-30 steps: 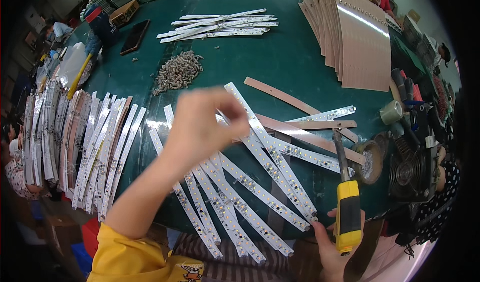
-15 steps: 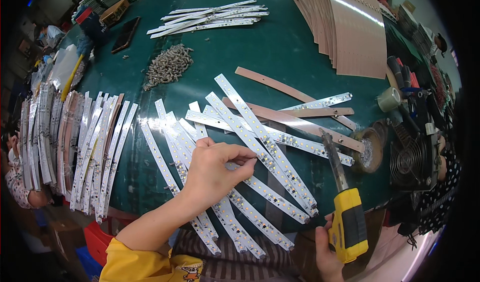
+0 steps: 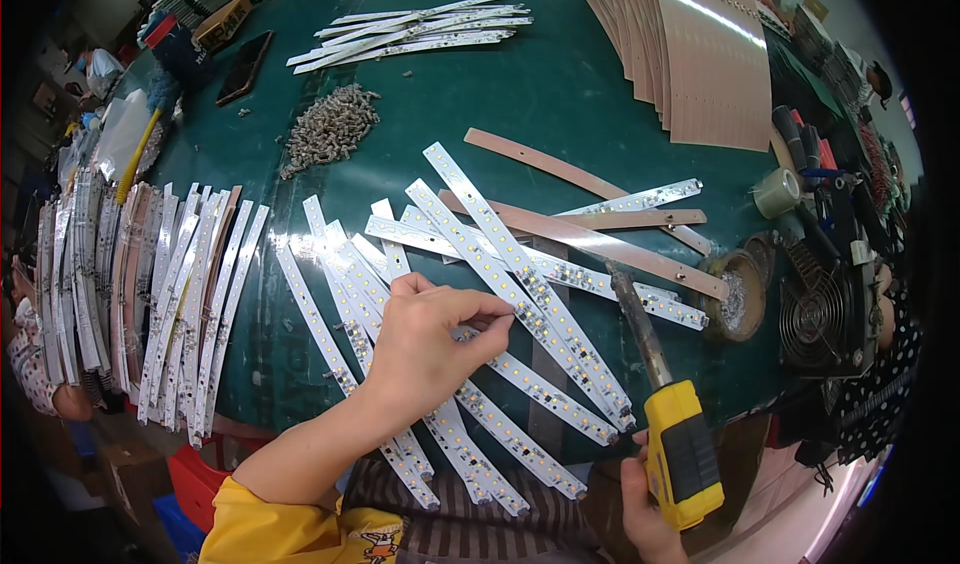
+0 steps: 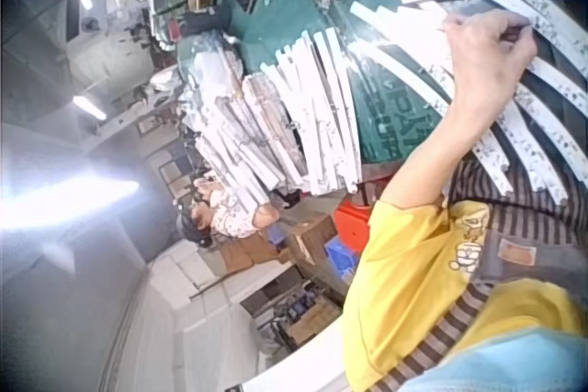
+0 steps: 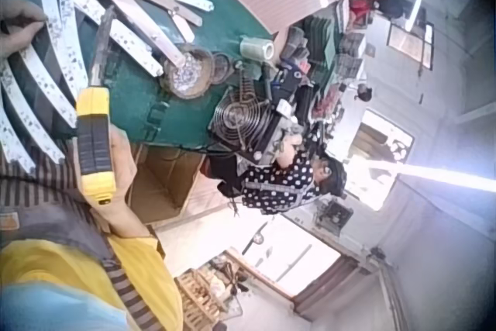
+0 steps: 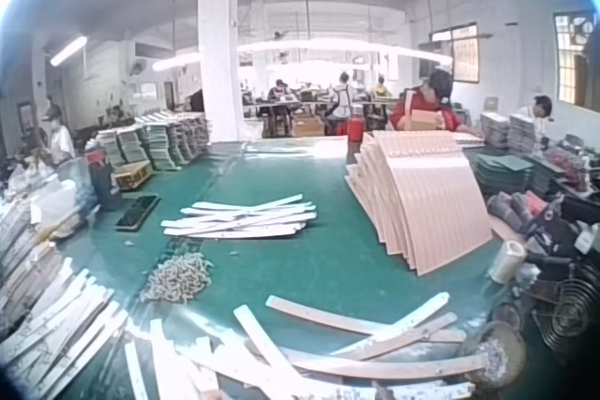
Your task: The person arranges LED strips on a table, positions small components onto the strips by hand, and solders the components to each strip using a soldering tool.
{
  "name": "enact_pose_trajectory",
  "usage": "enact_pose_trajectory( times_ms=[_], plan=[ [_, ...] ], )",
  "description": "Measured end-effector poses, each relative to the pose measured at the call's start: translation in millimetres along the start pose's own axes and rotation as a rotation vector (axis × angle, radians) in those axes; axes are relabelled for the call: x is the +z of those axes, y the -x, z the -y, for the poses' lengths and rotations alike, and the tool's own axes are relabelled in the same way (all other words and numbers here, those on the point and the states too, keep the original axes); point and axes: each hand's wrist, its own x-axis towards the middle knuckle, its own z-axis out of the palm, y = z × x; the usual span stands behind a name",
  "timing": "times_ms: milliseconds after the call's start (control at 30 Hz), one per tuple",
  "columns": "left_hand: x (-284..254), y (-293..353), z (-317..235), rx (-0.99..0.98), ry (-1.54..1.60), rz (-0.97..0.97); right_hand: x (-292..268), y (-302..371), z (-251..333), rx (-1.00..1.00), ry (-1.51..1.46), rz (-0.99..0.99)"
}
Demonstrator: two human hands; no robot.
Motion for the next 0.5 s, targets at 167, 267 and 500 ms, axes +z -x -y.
enact_pose_trajectory(
  times_ms=[167, 267, 500],
  plan=[
    [-1.2, -1.1, -0.7, -0.064, 0.004, 0.042, -2.1, 28.5, -18.3, 0.274, -0.098, 0.091],
    [-0.3, 0.4, -1.6, -0.064, -0.033, 0.013, -0.6, 27.8, -21.0, 0.204, -0.106, 0.091],
    [2.4, 3.1, -1.2, 0.002, -0.152, -0.046, 3.4, 14.9, -21.7, 0.13, -0.344, 0.051]
  ],
)
